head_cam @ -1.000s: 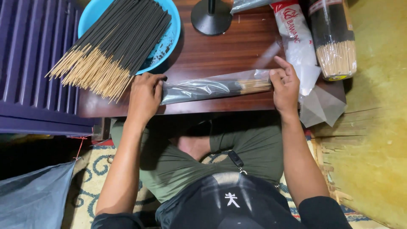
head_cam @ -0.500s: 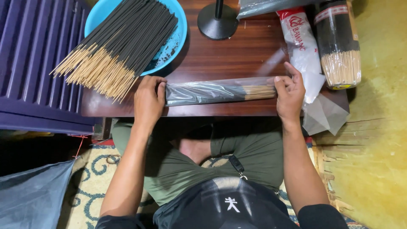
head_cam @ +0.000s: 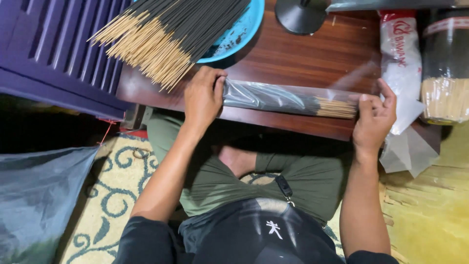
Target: Packaging bundles of incense sticks into clear plastic sleeves and using a single stick to assist in the process.
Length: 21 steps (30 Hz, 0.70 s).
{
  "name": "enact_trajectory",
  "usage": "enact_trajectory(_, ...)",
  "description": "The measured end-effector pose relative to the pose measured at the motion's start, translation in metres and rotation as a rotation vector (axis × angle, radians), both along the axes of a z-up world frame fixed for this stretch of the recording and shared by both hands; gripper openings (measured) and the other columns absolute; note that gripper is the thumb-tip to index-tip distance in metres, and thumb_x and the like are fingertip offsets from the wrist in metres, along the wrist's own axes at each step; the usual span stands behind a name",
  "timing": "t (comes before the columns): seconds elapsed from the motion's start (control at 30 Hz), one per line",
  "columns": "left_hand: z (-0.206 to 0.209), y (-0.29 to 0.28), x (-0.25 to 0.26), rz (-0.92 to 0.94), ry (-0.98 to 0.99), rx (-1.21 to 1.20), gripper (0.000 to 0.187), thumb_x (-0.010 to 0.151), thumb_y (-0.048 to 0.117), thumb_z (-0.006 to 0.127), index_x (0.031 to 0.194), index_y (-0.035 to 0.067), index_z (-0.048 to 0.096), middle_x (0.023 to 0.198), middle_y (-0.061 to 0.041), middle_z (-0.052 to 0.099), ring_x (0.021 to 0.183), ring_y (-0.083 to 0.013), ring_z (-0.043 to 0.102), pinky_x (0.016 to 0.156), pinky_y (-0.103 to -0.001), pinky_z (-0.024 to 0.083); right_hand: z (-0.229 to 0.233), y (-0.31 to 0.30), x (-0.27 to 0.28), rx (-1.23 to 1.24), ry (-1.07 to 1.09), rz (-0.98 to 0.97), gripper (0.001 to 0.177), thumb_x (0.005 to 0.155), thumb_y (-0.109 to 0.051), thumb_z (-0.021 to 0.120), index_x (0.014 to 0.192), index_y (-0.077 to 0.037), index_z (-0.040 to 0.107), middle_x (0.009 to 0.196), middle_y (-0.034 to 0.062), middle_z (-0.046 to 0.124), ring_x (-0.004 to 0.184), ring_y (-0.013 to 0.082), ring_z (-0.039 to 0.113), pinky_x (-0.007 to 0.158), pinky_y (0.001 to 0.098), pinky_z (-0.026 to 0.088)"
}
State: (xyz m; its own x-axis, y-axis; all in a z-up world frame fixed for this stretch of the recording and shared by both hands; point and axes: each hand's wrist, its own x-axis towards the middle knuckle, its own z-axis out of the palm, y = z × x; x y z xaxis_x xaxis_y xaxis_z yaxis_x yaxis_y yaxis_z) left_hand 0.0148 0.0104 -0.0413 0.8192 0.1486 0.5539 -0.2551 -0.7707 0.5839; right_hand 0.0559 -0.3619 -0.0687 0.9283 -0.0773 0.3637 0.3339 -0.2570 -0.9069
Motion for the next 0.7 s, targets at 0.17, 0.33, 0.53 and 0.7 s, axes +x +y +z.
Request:
enact_trajectory(0.17, 0.000, 0.002, -0.004, 0.018, -0.013, -0.042, 0.010, 0.095, 0.006, 0.062, 0.103, 0.004, 0.067, 0.095, -0.008, 0.063, 0.081, -0.0278, 0.063, 0.075, -0.038, 0.050, -0.003, -0.001, -0.001, -0.062, -0.065, 0.009, 0.040, 0.111, 0.006, 0.048, 0.150, 0.009, 0.040, 0.115, 0.0221, 0.062, 0.104, 0.0248, 0.062, 0.102, 0.0315, 0.047)
enact_trajectory(0.33, -0.005, 0.008, -0.006, 0.009, -0.010, -0.074, 0.018, 0.096, 0.010, 0.061, 0.112, 0.004, 0.067, 0.103, -0.007, 0.064, 0.090, -0.0276, 0.063, 0.080, -0.038, 0.051, -0.001, 0.011, -0.006, -0.189, -0.212, -0.044, 0.036, 0.111, 0.013, 0.047, 0.147, 0.012, 0.043, 0.116, 0.0239, 0.056, 0.100, 0.0268, 0.052, 0.096, 0.0361, 0.046)
enact_trajectory(0.53, -0.007, 0.013, -0.009, -0.047, -0.070, -0.107, 0.022, 0.096, 0.013, 0.063, 0.117, 0.007, 0.066, 0.106, -0.006, 0.064, 0.088, -0.0242, 0.057, 0.080, -0.035, 0.049, 0.018, 0.043, -0.019, -0.609, -0.485, -0.220, 0.029, 0.103, 0.017, 0.055, 0.132, 0.019, 0.056, 0.121, 0.0297, 0.056, 0.099, 0.0396, 0.055, 0.082, 0.0447, 0.048)
enact_trajectory(0.7, -0.006, 0.017, -0.011, -0.088, -0.087, -0.115, 0.020, 0.099, 0.016, 0.062, 0.117, 0.010, 0.067, 0.103, -0.003, 0.066, 0.091, -0.0217, 0.060, 0.084, -0.034, 0.050, 0.016, 0.048, -0.017, -0.722, -0.547, -0.207, 0.028, 0.102, 0.020, 0.059, 0.129, 0.021, 0.057, 0.123, 0.0327, 0.056, 0.103, 0.0431, 0.055, 0.086, 0.0493, 0.048)
